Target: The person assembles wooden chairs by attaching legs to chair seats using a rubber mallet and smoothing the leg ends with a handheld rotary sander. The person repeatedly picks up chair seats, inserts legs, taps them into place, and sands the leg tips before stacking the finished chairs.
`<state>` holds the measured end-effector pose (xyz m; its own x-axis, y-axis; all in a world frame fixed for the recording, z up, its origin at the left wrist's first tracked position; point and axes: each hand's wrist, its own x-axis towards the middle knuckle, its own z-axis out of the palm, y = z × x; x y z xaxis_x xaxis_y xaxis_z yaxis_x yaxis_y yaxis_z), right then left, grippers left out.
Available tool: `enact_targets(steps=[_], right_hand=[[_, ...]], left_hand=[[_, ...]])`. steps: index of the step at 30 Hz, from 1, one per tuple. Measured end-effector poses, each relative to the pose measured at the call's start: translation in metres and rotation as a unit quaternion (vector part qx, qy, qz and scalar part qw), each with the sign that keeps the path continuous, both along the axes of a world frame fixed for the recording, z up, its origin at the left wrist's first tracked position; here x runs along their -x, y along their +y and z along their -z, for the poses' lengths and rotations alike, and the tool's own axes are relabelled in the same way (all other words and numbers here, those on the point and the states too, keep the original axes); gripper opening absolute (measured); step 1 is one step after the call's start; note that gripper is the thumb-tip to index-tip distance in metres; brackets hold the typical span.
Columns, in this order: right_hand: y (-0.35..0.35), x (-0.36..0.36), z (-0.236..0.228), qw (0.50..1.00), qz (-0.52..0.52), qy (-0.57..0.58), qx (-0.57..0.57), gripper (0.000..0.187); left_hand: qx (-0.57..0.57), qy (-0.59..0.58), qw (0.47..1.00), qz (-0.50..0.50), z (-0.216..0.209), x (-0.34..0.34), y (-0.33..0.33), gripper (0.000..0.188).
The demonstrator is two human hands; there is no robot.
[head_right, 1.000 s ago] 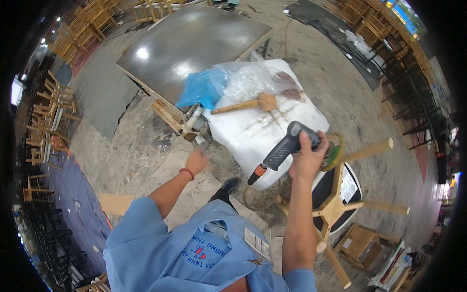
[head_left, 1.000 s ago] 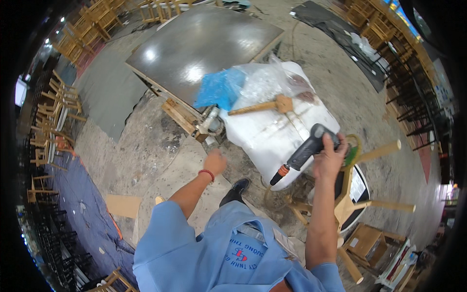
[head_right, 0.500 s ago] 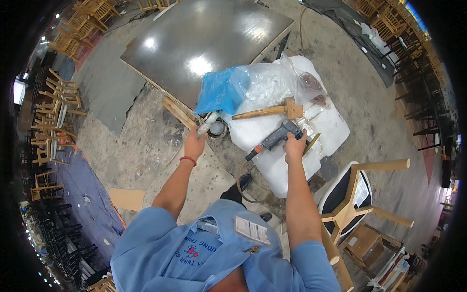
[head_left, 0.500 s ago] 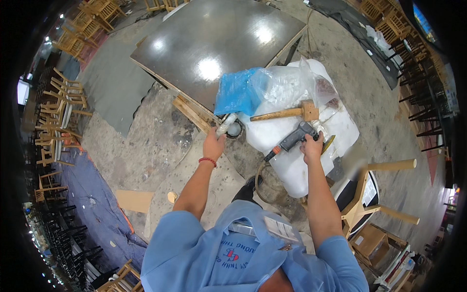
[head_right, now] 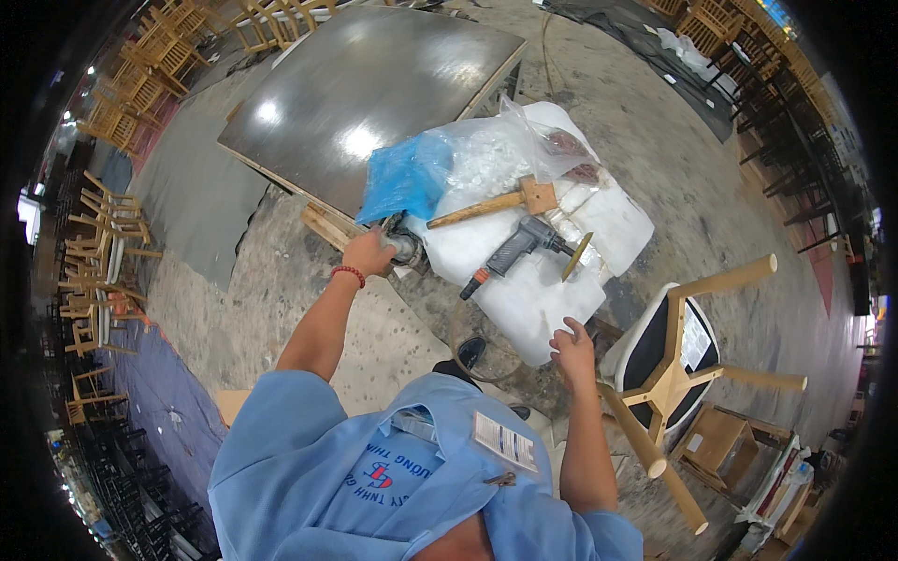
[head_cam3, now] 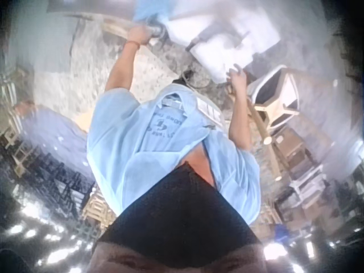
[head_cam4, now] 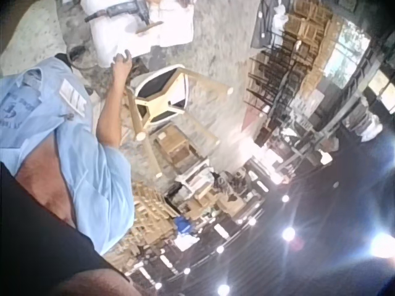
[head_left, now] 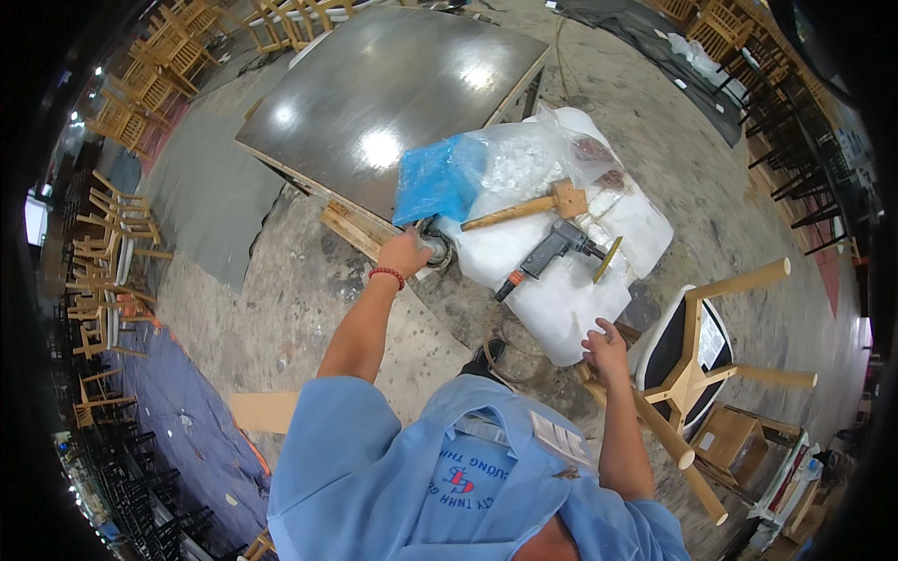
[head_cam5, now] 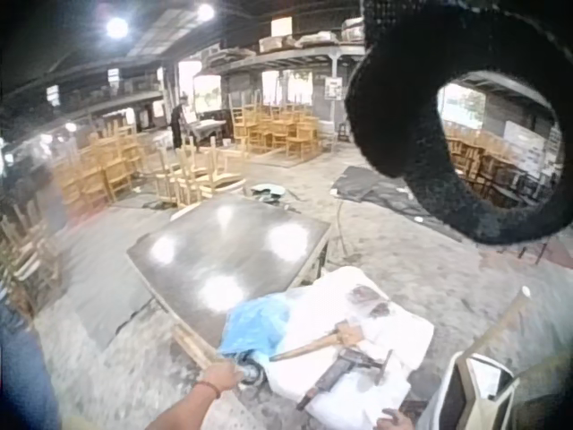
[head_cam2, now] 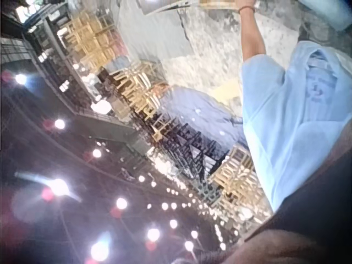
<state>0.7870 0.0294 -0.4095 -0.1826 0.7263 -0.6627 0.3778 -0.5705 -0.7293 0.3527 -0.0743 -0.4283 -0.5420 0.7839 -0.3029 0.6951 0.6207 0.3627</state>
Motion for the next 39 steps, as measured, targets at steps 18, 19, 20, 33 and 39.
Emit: enact_targets(steps=[18, 19, 20, 33, 39], right_hand=[[-0.019, -0.044, 0.004, 0.999, -0.035, 0.021, -0.026, 0.051], [-0.020, -0.048, 0.004, 0.998, -0.043, 0.019, -0.031, 0.050], [-0.021, -0.054, 0.005, 0.998, -0.050, 0.017, -0.036, 0.050], [-0.070, -0.129, 0.018, 0.999, 0.024, -0.016, 0.025, 0.052], [-0.073, -0.127, 0.020, 0.999, 0.020, -0.010, 0.025, 0.051]], left_hand=[[-0.204, -0.035, 0.944, -0.255, 0.006, -0.048, -0.058, 0.046], [-0.223, -0.037, 0.934, -0.276, 0.009, -0.053, -0.062, 0.045], [-0.232, -0.050, 0.925, -0.296, 0.013, -0.058, -0.065, 0.046], [-0.278, -0.107, 0.896, -0.331, -0.013, -0.088, -0.061, 0.059], [-0.291, -0.048, 0.896, -0.330, -0.003, -0.074, -0.062, 0.054]])
